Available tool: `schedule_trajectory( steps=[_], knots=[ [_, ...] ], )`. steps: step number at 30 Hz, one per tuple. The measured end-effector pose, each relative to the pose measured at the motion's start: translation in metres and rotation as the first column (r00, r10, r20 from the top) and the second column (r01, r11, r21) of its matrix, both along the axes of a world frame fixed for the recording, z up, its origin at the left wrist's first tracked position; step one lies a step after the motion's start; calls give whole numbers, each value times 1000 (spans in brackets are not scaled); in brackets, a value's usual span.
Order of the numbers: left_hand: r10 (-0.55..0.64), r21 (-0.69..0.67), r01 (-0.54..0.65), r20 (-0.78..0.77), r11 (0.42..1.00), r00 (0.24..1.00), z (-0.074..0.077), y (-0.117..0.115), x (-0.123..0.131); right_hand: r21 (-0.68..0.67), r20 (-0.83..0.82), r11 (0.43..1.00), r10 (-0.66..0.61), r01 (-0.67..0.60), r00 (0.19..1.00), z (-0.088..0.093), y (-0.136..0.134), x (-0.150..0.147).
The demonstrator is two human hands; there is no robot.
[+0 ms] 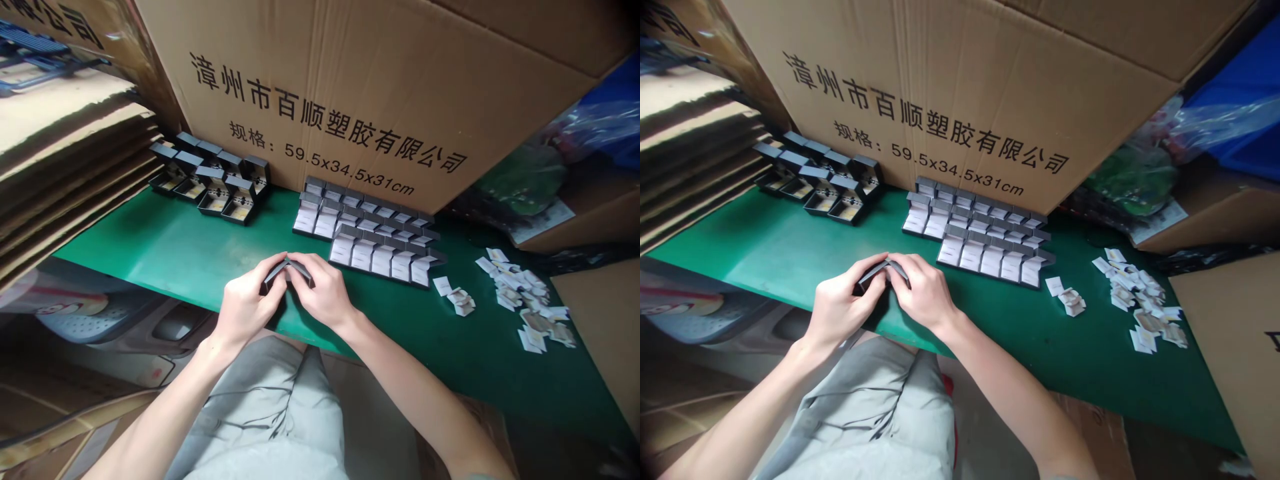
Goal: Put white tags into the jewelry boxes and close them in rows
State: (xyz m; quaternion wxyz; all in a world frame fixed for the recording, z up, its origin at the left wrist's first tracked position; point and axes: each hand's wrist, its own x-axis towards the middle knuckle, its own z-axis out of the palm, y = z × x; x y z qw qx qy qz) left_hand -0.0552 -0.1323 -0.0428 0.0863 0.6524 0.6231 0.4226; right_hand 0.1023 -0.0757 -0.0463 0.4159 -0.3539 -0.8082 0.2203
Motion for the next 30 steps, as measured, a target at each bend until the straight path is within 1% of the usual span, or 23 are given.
schedule_trajectory(
  steps=[5, 11, 16, 26, 30],
  knots=[
    [-16, 28, 16, -16, 999, 1000, -1, 0, 0, -10, -23, 1000, 0, -1, 1000, 2, -1, -1],
    [30, 4, -30, -2, 1000, 1000, 3, 0, 3, -17, -38, 1000, 18, -18, 999, 2, -1, -1],
    [65, -19, -64, 19, 998, 998, 3, 1, 3, 37, -26, 998, 43, -42, 999, 0, -1, 0],
    [45, 27, -46, 25, 999, 999, 2, 1, 3, 58, 20, 998, 21, -22, 1000, 0, -2, 1],
    [37, 21, -37, 25, 999, 999, 3, 1, 2, 49, 30, 999, 2, -3, 1000, -2, -3, 1]
  ],
)
